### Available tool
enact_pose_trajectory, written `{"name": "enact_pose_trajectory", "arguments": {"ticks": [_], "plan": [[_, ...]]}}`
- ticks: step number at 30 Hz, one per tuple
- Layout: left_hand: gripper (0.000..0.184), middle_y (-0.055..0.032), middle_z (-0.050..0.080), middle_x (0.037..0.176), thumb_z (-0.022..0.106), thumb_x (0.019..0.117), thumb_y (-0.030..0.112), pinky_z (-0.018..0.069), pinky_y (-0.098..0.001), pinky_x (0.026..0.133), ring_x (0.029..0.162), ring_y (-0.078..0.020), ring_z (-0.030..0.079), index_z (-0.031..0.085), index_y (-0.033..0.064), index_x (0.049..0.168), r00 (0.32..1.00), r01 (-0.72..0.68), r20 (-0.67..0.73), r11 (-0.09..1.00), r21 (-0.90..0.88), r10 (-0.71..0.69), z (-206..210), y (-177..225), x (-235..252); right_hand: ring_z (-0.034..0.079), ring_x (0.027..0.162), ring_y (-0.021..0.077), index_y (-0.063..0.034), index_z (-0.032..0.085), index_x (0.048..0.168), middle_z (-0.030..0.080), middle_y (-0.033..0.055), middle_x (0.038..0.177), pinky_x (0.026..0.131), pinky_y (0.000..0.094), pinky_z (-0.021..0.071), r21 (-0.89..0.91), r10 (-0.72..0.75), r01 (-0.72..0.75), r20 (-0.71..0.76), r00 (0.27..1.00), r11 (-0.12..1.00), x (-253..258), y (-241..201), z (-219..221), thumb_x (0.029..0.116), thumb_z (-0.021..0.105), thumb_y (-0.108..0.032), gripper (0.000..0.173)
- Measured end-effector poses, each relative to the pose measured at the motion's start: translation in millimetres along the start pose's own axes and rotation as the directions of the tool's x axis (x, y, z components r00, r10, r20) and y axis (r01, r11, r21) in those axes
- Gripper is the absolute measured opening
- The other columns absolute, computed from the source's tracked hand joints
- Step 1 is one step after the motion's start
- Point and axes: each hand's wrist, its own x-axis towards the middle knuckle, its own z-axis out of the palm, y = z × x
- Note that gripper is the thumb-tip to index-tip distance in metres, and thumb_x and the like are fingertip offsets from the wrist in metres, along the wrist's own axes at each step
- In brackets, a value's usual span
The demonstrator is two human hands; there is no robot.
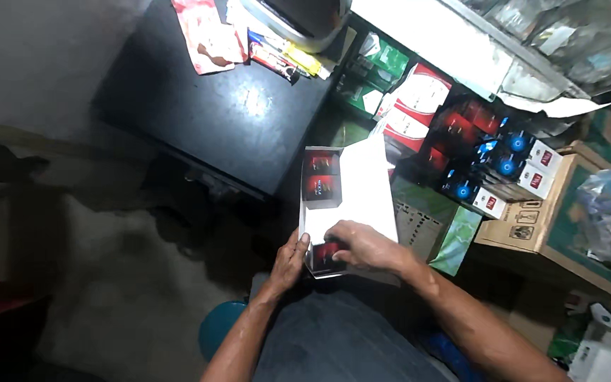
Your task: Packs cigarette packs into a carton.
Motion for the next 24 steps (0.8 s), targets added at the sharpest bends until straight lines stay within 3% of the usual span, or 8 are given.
{"name": "enact_pose_trajectory", "arguments": {"ticks": [2, 6, 11, 14, 17, 18, 20, 24], "plan": [[0.052, -0.0187, 0.067, 0.125, 0.035, 0.1107, 0.028, 0.0525, -0.0298, 0.101, 0.112, -0.0099, 0.066, 0.047, -0.0091, 0.144, 1.000, -0.011, -0.020, 1.000, 0.023, 0.012, 1.4, 0.0, 0.5, 0.054, 0.126, 0.0477, 0.0028, 0.061, 0.134, 0.058, 0.0289, 0.134, 0.104, 0.0630, 0.0430, -0.098, -0.019, 0.026, 0.068, 0.997, 0.995, 9.2, -0.3, 16.4, 0.0956, 0.071, -0.017, 0.044], [0.050, -0.0177, 0.069, 0.118, 0.037, 0.1096, 0.027, 0.0545, -0.0280, 0.095, 0.103, -0.0078, 0.068, 0.049, -0.0101, 0.142, 0.996, -0.010, -0.086, 0.997, 0.072, 0.016, 6.7, 0.6, -4.3, 0.050, 0.128, 0.0488, 0.0053, 0.061, 0.129, 0.055, 0.0281, 0.136, 0.100, 0.0643, 0.0423, -0.155, -0.061, 0.072, 0.071, 0.996, 0.985, 8.2, -0.7, 28.1, 0.0936, 0.072, -0.018, 0.044], [0.050, -0.0178, 0.070, 0.115, 0.035, 0.1100, 0.026, 0.0541, -0.0225, 0.095, 0.101, -0.0028, 0.068, 0.054, -0.0132, 0.135, 0.979, -0.071, -0.183, 0.992, 0.100, 0.089, 10.5, -1.7, -7.0, 0.062, 0.108, 0.0456, 0.0056, 0.053, 0.127, 0.063, 0.0276, 0.112, 0.092, 0.0611, 0.0474, -0.031, -0.125, 0.126, 0.027, 0.992, 0.992, -5.0, -4.7, 26.8, 0.0889, 0.075, -0.013, 0.047], [0.050, -0.0158, 0.072, 0.108, 0.037, 0.1099, 0.028, 0.0548, -0.0220, 0.090, 0.095, -0.0014, 0.068, 0.058, -0.0130, 0.131, 0.972, -0.098, -0.195, 0.980, 0.176, 0.132, 9.2, -4.2, -6.2, 0.061, 0.113, 0.0444, 0.0046, 0.054, 0.135, 0.063, 0.0270, 0.118, 0.096, 0.0563, 0.0491, -0.028, -0.241, 0.240, -0.150, 0.959, 0.970, -38.6, -20.7, 9.6, 0.0865, 0.076, -0.013, 0.056], [0.046, -0.0153, 0.072, 0.111, 0.047, 0.1069, 0.023, 0.0546, -0.0190, 0.092, 0.098, 0.0009, 0.068, 0.055, -0.0134, 0.134, 0.970, -0.119, -0.188, 0.973, 0.198, 0.157, 7.4, -5.3, -11.7, 0.065, 0.116, 0.0303, 0.0035, 0.064, 0.130, 0.069, 0.0195, 0.121, 0.102, 0.0410, 0.0530, -0.059, -0.403, 0.439, -0.521, 0.753, 0.897, -93.4, -31.5, -21.1, 0.0823, 0.076, -0.015, 0.052], [0.047, -0.0144, 0.073, 0.109, 0.048, 0.1062, 0.024, 0.0549, -0.0173, 0.090, 0.096, 0.0023, 0.068, 0.055, -0.0136, 0.134, 0.967, -0.132, -0.188, 0.969, 0.208, 0.172, 7.6, -5.5, -12.6, 0.065, 0.117, 0.0232, 0.0014, 0.065, 0.130, 0.069, 0.0156, 0.123, 0.103, 0.0361, 0.0534, -0.056, -0.380, 0.435, -0.596, 0.708, 0.899, -109.7, -25.9, -32.4, 0.0846, 0.076, -0.018, 0.050], [0.050, -0.0138, 0.073, 0.111, 0.049, 0.1069, 0.028, 0.0558, -0.0163, 0.087, 0.095, 0.0027, 0.069, 0.054, -0.0119, 0.137, 0.966, -0.140, -0.183, 0.966, 0.217, 0.181, 7.2, -6.4, -13.0, 0.066, 0.113, 0.0132, -0.0053, 0.068, 0.129, 0.069, 0.0075, 0.123, 0.098, 0.0316, 0.0563, -0.025, -0.226, 0.279, -0.659, 0.718, 0.960, -129.7, 4.6, -50.5, 0.0835, 0.077, -0.019, 0.049], [0.054, -0.0142, 0.072, 0.116, 0.051, 0.1062, 0.033, 0.0564, -0.0173, 0.088, 0.098, 0.0008, 0.069, 0.052, -0.0102, 0.139, 0.962, -0.175, -0.165, 0.955, 0.240, 0.218, 5.0, -7.3, -13.7, 0.064, 0.113, 0.0278, -0.0059, 0.068, 0.129, 0.066, 0.0153, 0.125, 0.099, 0.0486, 0.0528, 0.202, 0.244, -0.162, -0.500, 0.831, 0.966, -106.4, 107.8, -56.9, 0.0825, 0.085, -0.012, 0.050]]}}
